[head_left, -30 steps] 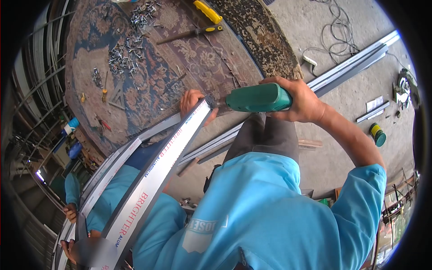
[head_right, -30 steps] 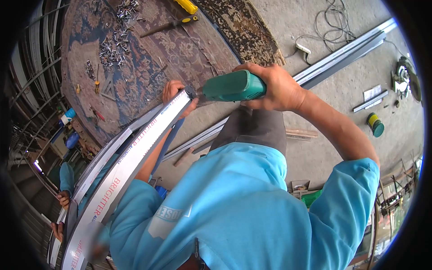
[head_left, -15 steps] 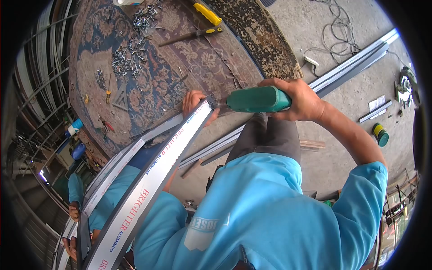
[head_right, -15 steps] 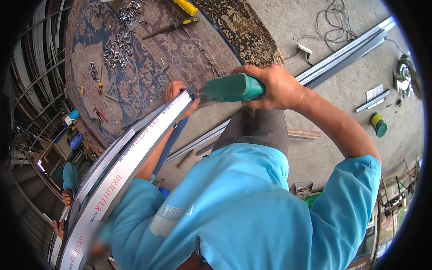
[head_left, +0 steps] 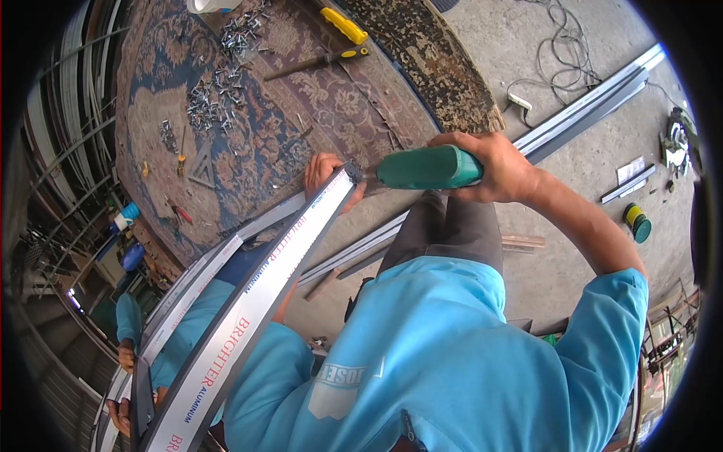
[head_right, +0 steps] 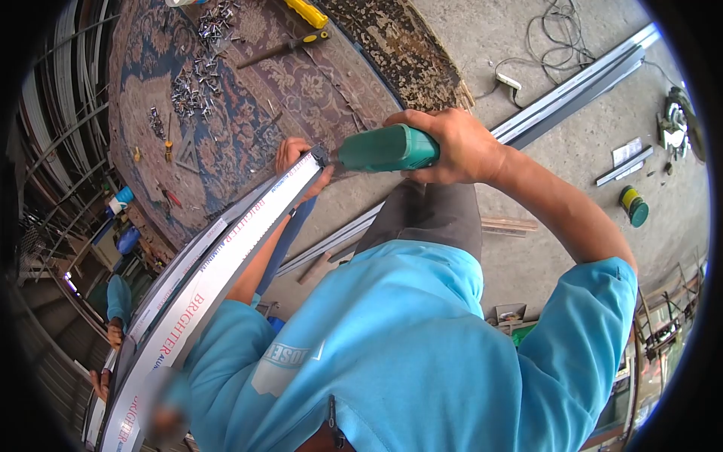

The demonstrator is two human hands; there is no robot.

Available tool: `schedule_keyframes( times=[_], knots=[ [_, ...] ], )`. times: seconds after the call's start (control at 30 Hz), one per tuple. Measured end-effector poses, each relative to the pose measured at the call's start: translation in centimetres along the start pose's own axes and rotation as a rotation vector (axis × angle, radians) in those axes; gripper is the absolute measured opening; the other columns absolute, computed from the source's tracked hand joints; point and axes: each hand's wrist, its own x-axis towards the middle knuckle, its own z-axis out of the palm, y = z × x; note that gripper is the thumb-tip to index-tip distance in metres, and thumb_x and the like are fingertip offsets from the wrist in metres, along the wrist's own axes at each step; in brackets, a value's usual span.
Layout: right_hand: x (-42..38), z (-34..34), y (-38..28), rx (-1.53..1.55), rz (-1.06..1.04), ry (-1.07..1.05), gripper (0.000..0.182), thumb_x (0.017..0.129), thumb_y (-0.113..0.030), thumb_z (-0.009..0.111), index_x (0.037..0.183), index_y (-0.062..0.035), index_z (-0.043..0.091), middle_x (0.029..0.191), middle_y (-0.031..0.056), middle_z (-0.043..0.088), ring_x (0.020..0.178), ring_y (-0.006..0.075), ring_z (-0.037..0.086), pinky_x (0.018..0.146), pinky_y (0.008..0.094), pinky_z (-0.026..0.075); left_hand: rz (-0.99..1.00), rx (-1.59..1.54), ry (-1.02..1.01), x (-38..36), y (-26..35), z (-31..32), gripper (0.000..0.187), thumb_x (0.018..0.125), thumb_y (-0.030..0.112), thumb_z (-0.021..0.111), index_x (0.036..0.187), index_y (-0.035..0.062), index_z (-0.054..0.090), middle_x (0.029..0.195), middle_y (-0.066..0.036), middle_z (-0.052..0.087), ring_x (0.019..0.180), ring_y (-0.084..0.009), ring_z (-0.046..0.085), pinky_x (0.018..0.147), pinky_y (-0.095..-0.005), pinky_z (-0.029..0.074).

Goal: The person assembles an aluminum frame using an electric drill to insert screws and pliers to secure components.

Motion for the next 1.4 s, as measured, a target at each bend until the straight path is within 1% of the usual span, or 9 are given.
schedule_keyframes(
  times=[0.27,0.57,0.67,0.77,0.87,1.1,1.27,1.33,1.4],
  knots=[
    [1.1,0.1,-0.1,0.140,0.134,0.016,0.067,0.072,-0.020,0.088,0.131,-0.0023,0.061,0.102,0.0209,0.075,0.094,0.0359,0.075,0.087,0.0410,0.060,0.004,0.023,-0.008,-0.3,-0.2,-0.1,0.061,0.057,0.021,0.091,0.101,0.0080,0.052,0.095,-0.012,0.055,0.085,-0.0328,0.059,0.079,-0.0483,0.046],
    [-0.8,1.7,-1.5,0.263,0.410,0.080,0.063,0.076,-0.023,0.090,0.128,-0.0001,0.065,0.100,0.0116,0.074,0.094,0.0154,0.067,0.090,0.0344,0.056,-0.039,0.022,-0.017,-0.8,-0.4,-0.1,0.059,0.058,0.021,0.092,0.101,0.0070,0.054,0.100,-0.013,0.058,0.094,-0.0351,0.061,0.086,-0.0499,0.047],
    [-1.0,1.0,-3.1,0.196,0.326,0.156,0.063,0.074,-0.019,0.092,0.128,0.0002,0.066,0.101,0.0080,0.074,0.092,0.0149,0.067,0.088,0.0345,0.056,-0.067,0.028,-0.013,-1.0,-0.4,-0.2,0.059,0.057,0.021,0.093,0.100,0.0061,0.056,0.102,-0.013,0.058,0.097,-0.0357,0.061,0.085,-0.0494,0.047],
    [-2.4,-2.5,-3.5,0.271,0.510,0.231,0.064,0.074,-0.017,0.092,0.129,0.0009,0.062,0.101,0.0096,0.073,0.085,0.0122,0.069,0.077,0.0309,0.059,-0.063,0.013,-0.010,-0.6,0.2,-1.0,0.062,0.055,0.018,0.093,0.101,0.0069,0.053,0.100,-0.014,0.057,0.094,-0.0352,0.061,0.083,-0.0500,0.048],
    [-2.4,-2.7,-1.9,0.710,0.585,0.521,0.048,0.086,-0.021,0.086,0.122,-0.0012,0.061,0.089,0.0087,0.069,0.065,0.0134,0.067,0.050,0.0250,0.052,-0.020,0.019,-0.012,-0.5,-0.1,-0.9,0.060,0.056,0.022,0.093,0.100,0.0073,0.054,0.099,-0.013,0.056,0.093,-0.0344,0.060,0.083,-0.0493,0.048],
    [7.0,1.1,0.0,0.866,0.485,0.440,0.043,0.092,-0.035,0.080,0.112,-0.0017,0.063,0.085,0.0083,0.069,0.064,0.0145,0.066,0.056,0.0270,0.054,-0.014,0.068,-0.026,-0.9,0.0,-2.0,0.056,0.059,0.028,0.093,0.095,0.0069,0.056,0.098,-0.011,0.055,0.095,-0.0328,0.059,0.082,-0.0480,0.047],
    [13.4,6.4,0.1,0.814,0.492,0.308,0.058,0.089,-0.039,0.084,0.124,-0.0027,0.056,0.090,0.0085,0.071,0.067,0.0156,0.071,0.054,0.0261,0.055,-0.029,0.098,-0.071,-1.1,-0.4,-1.9,0.049,0.067,0.038,0.087,0.094,0.0066,0.060,0.099,-0.011,0.056,0.097,-0.0320,0.059,0.083,-0.0485,0.048],
    [15.3,7.6,-0.4,0.661,0.434,0.305,0.064,0.088,-0.041,0.084,0.129,-0.0007,0.053,0.091,0.0085,0.072,0.068,0.0152,0.072,0.054,0.0258,0.055,-0.067,0.078,-0.045,-1.3,-0.7,-1.6,0.055,0.069,0.042,0.085,0.100,0.0066,0.057,0.101,-0.012,0.057,0.098,-0.0323,0.059,0.083,-0.0473,0.047],
    [15.9,8.4,-0.7,0.334,0.402,0.398,0.075,0.088,-0.040,0.084,0.136,0.0040,0.046,0.097,0.0149,0.071,0.081,0.0264,0.074,0.065,0.0362,0.058,-0.072,0.093,-0.042,-1.5,-1.1,-1.2,0.054,0.072,0.045,0.083,0.099,0.0072,0.058,0.101,-0.012,0.058,0.099,-0.0328,0.059,0.084,-0.0465,0.047]
  ],
)
